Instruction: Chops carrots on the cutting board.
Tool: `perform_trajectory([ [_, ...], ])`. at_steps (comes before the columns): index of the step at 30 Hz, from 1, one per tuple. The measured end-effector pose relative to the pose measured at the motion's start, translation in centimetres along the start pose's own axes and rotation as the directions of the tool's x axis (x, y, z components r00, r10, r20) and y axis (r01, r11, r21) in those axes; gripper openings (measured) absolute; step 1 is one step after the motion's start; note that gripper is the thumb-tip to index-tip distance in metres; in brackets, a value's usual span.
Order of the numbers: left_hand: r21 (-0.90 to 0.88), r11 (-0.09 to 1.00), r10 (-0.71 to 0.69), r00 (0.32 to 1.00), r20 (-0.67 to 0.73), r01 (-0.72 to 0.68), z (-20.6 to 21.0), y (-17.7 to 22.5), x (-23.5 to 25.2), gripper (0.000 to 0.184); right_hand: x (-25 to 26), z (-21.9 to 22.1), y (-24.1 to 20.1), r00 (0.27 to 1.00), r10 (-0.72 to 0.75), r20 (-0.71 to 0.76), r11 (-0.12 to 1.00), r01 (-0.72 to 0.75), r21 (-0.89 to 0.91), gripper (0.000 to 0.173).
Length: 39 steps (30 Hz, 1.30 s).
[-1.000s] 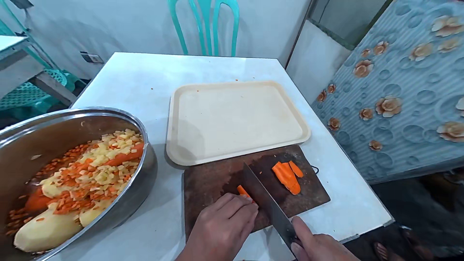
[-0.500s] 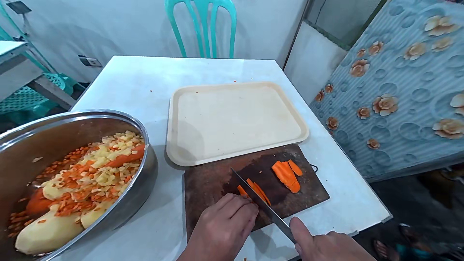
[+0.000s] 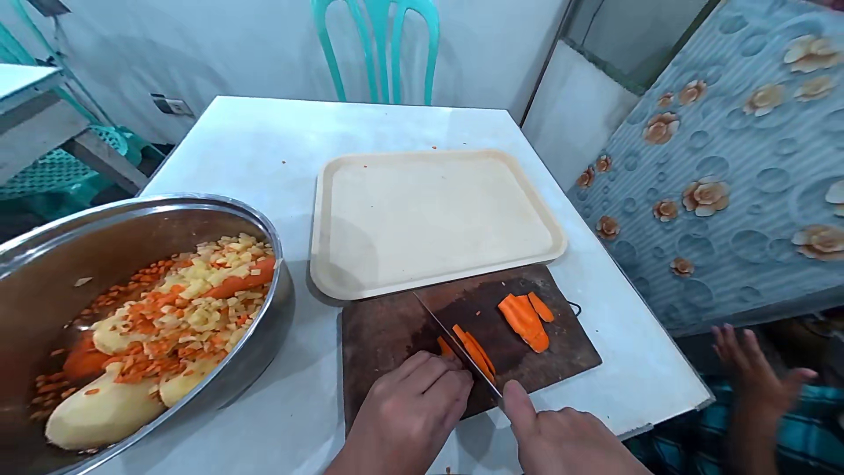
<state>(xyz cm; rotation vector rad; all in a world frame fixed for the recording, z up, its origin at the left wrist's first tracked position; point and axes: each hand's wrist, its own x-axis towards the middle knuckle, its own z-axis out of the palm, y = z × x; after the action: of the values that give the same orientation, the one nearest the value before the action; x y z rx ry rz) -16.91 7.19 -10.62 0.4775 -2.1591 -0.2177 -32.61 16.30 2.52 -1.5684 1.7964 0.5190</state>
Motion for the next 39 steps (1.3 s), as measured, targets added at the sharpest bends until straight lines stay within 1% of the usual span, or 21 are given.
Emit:
perform_trajectory([
  [2,0.008,1.000,0.003,1.000,-0.002,-0.003,0.0,-0.1,0.0,0.013,0.1,0.5,1.1,1.000,0.000,0.008,0.988,-0.001,0.152,0.040],
  [4,0.006,1.000,0.000,1.000,-0.006,0.000,0.1,0.0,-0.1,0.013,0.1,1.7,2.9,0.997,-0.067,-0.049,0.949,0.079,0.304,0.039],
  [6,0.001,1.000,0.006,1.000,-0.007,-0.006,0.1,0.0,-0.1,0.012,0.2,2.7,4.2,0.986,-0.132,-0.103,0.910,0.162,0.382,0.035],
  [8,0.007,1.000,0.014,1.000,-0.006,-0.013,0.1,-0.1,-0.1,0.012,0.0,2.6,4.5,0.985,-0.140,-0.104,0.911,0.170,0.375,0.035],
  [12,0.017,1.000,0.017,1.000,0.004,-0.017,0.0,-0.1,-0.1,0.013,-0.9,1.5,3.7,0.992,-0.092,-0.090,0.957,0.113,0.266,0.036],
  [18,0.009,1.000,0.016,1.000,0.018,-0.016,0.0,-0.1,-0.1,0.013,-1.6,1.2,3.1,0.981,-0.143,-0.129,0.978,0.161,0.135,0.033],
  [29,0.014,1.000,-0.016,0.999,0.038,0.016,-0.4,0.4,0.2,0.010,-1.5,0.6,1.5,0.976,-0.154,-0.151,0.987,0.147,-0.058,0.032],
  [32,0.002,1.000,-0.015,0.999,0.031,0.015,-0.3,0.4,0.0,0.011,-0.3,0.1,0.1,0.993,-0.092,-0.070,0.995,0.089,-0.043,0.036],
  [35,-0.011,1.000,-0.009,1.000,0.024,0.009,-0.3,0.2,0.0,0.011,0.5,0.1,0.3,0.999,-0.047,-0.021,0.999,0.048,0.015,0.039],
  [37,-0.005,1.000,-0.008,1.000,0.027,0.008,-0.2,0.1,0.0,0.011,0.7,0.4,1.2,0.999,-0.039,-0.022,0.991,0.041,0.127,0.039],
  [39,0.000,1.000,-0.004,1.000,0.031,0.004,-0.3,0.1,0.0,0.012,0.8,0.9,2.2,0.999,-0.050,-0.023,0.961,0.054,0.272,0.039],
])
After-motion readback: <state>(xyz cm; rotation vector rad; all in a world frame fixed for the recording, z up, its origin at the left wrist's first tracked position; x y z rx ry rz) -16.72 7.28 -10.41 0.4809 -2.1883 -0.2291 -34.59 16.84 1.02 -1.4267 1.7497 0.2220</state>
